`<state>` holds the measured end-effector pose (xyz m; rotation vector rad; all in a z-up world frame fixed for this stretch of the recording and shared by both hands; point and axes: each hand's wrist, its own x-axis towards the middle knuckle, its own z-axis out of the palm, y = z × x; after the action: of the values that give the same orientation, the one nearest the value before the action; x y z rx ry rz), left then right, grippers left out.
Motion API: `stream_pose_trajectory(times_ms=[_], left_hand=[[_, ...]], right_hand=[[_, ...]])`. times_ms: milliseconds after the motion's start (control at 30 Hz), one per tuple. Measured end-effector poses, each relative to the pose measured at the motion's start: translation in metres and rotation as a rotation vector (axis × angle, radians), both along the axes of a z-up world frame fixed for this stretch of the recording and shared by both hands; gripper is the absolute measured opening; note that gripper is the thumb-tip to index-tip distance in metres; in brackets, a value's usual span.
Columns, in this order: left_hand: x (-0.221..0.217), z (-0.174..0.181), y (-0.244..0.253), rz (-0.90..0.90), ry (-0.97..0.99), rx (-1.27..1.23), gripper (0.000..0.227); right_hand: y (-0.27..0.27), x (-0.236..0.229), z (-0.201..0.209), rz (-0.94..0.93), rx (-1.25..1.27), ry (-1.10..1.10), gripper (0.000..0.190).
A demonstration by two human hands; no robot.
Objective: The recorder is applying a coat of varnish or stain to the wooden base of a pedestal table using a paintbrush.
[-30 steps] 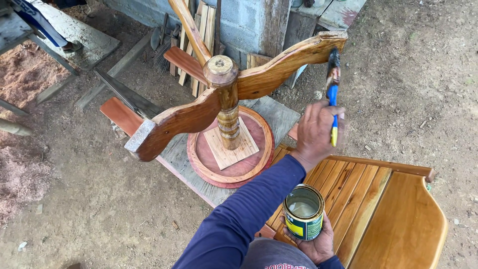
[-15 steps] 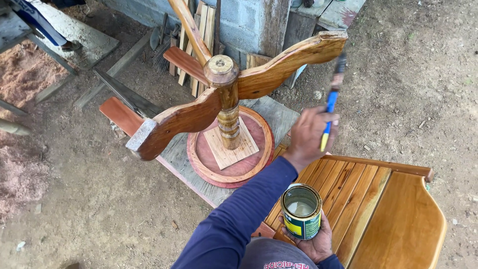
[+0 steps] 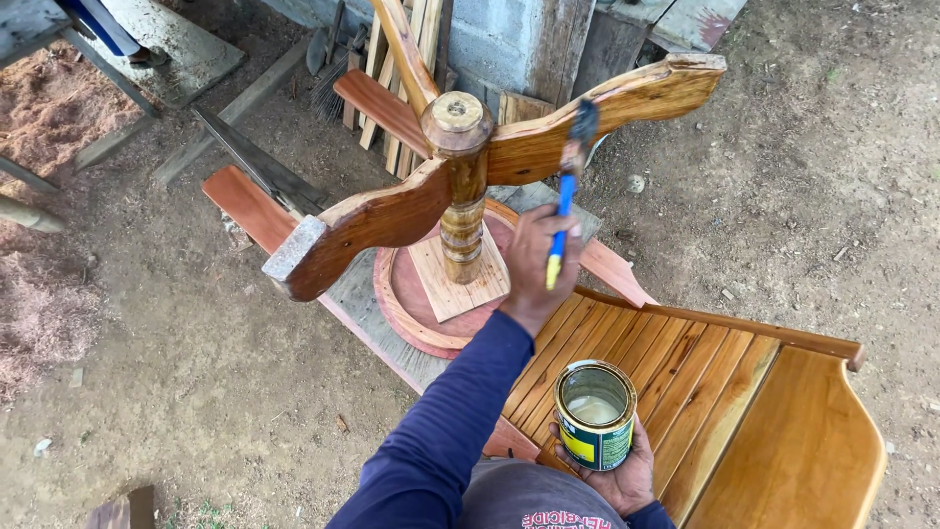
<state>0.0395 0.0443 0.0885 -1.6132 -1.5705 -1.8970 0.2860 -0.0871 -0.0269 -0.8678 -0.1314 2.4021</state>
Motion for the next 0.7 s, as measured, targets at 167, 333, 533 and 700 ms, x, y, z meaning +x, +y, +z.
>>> stream_pose_trajectory(times_ms=[167, 333, 533, 700], left_hand=[[-0.025, -0.035, -0.039, 0.092, -0.124, 0.0, 0.019], [-0.011, -0.041, -0.05, -0.009, 0.046, -0.104, 0.02], [-0.019, -0.056, -0.029, 0.075, 0.144, -0.19, 0.021], [-0.048, -0.079, -0.06, 0.147, 0.076, -0.135, 0.021]], right_hand=[[-0.002, 0.0, 0.0, -0.015, -0.019, -0.031, 0.086], [-0.002, 0.0, -0.007, -0.019, -0.025, 0.003, 0.087], [-0.004, -0.002, -0.005, 0.017, -0.006, 0.014, 0.089], [-0.006, 0.001, -0.006, 0.008, -0.004, 0.039, 0.086]])
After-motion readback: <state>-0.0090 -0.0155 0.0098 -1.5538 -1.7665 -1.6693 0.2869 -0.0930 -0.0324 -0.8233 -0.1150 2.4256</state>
